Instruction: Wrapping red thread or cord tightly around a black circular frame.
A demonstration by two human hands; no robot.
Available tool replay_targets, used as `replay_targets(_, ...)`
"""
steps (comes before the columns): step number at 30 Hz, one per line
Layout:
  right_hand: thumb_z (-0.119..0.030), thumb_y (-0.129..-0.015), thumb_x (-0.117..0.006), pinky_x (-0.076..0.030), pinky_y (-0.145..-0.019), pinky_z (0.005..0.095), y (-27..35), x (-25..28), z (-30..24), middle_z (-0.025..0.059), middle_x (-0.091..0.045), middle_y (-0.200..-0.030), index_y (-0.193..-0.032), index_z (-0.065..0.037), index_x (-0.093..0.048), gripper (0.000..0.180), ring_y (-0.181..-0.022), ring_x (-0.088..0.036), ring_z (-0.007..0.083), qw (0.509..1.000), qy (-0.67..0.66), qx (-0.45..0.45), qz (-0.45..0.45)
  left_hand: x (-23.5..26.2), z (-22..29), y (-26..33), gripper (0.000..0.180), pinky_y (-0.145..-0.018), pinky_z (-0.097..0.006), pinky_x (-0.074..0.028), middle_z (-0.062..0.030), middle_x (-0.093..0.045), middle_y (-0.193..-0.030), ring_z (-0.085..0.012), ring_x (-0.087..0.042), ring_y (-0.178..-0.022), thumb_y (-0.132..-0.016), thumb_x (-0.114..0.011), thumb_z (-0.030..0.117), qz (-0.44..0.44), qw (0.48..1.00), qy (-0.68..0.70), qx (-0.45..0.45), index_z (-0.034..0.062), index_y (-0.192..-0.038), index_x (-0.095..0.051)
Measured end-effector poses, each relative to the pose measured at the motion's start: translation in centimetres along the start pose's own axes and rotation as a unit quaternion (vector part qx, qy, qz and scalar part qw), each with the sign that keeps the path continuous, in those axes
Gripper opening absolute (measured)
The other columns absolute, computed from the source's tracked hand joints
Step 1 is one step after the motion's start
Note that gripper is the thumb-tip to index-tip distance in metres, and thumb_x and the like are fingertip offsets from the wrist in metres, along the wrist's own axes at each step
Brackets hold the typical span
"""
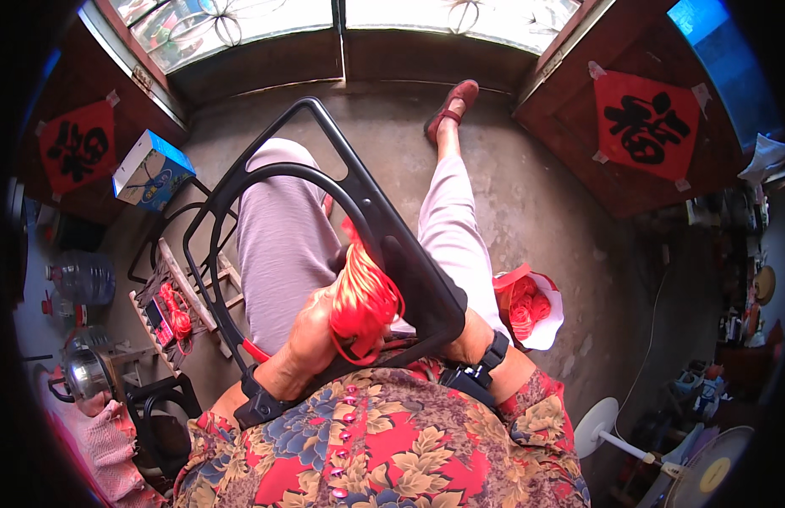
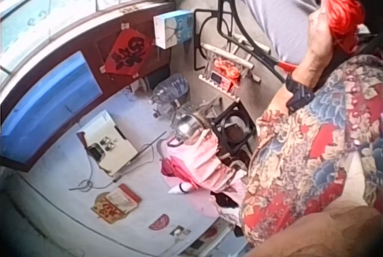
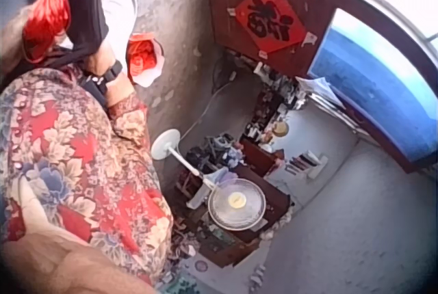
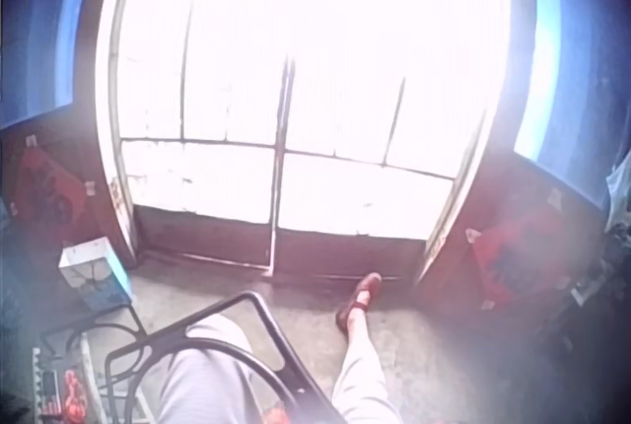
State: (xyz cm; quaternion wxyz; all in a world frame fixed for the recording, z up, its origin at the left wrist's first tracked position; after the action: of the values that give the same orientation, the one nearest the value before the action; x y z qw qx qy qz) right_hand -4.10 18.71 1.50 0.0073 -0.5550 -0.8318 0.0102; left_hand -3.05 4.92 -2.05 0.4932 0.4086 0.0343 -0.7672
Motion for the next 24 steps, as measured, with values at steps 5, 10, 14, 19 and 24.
replay_targets(5, 0.001, -0.080, -0.064, -0.043, -0.095, 0.0270, 3.3, 3.1, 2.4, 0.0118, -0.054, -0.123, -0.129, 0.001, -0.042, 0.054, -0.111, -0.052, 0.0152, 0.919, 0.386, 0.083, -0.016, -0.6, -1.0, 0.1, 0.049, -0.072, -0.036, -0.056, -0.0182, -0.064, -0.095, -0.0249, -0.066, -0.086, -0.098, -0.031, 0.037, -0.015, 0.994, 0.068, 0.089, -0.0047, -0.111, -0.054)
replay_targets(10, -0.012, -0.091, -0.052, -0.045, -0.066, 0.0240, -0.3, 6.4, 2.2, 0.0036, -0.054, -0.087, -0.121, 0.003, -0.043, 0.035, -0.067, -0.051, 0.0100, 0.917, -0.313, -0.052, 0.242, -0.9, -0.2, -0.1, 0.038, -0.071, -0.033, -0.057, -0.0188, -0.065, -0.090, -0.0238, -0.067, -0.077, -0.095, -0.044, 0.028, -0.037, 0.993, 0.035, 0.103, -0.0068, -0.105, -0.057)
replay_targets(14, -0.034, -0.098, -0.039, -0.035, -0.053, 0.0254, 2.3, 6.5, 1.4, -0.0014, -0.042, -0.065, -0.092, -0.005, -0.047, 0.031, -0.052, -0.039, 0.0078, 0.788, -0.594, -0.085, 0.138, -1.0, 0.0, -0.2, 0.034, -0.070, -0.031, -0.057, -0.0179, -0.066, -0.085, -0.0217, -0.067, -0.072, -0.093, -0.049, 0.025, -0.040, 0.994, 0.034, 0.092, -0.0065, -0.106, -0.056)
replay_targets(19, -0.032, -0.096, -0.043, -0.034, -0.052, 0.0259, 6.8, 8.9, 1.7, 0.0011, -0.046, -0.067, -0.096, -0.005, -0.052, 0.028, -0.056, -0.043, 0.0129, 0.841, -0.501, -0.074, 0.191, -1.1, -0.1, -0.3, 0.033, -0.067, -0.029, -0.057, -0.0166, -0.066, -0.084, -0.0194, -0.067, -0.069, -0.093, -0.052, 0.026, -0.035, 0.995, 0.030, 0.090, -0.0055, -0.102, -0.057)
replay_targets(24, -0.023, -0.097, -0.044, -0.048, -0.065, 0.0262, 9.5, 9.6, 3.2, 0.0067, -0.059, -0.089, -0.122, -0.002, -0.048, 0.033, -0.073, -0.057, 0.0148, 0.864, -0.470, -0.051, 0.174, -1.3, -0.1, -0.2, 0.022, -0.060, -0.027, -0.058, -0.0132, -0.066, -0.081, -0.0174, -0.067, -0.067, -0.093, -0.056, 0.023, 0.002, 0.997, 0.004, 0.080, 0.0012, -0.095, -0.056)
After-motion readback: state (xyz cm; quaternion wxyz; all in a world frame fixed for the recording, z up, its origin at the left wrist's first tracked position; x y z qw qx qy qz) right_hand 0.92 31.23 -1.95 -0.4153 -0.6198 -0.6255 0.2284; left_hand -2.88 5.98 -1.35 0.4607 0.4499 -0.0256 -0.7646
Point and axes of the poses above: each hand's wrist, its own y-axis away from the middle knuckle, its own x-axis out of the back of the hand, z = x × y, the point moved 7 cm from there along -y, towards the middle knuckle
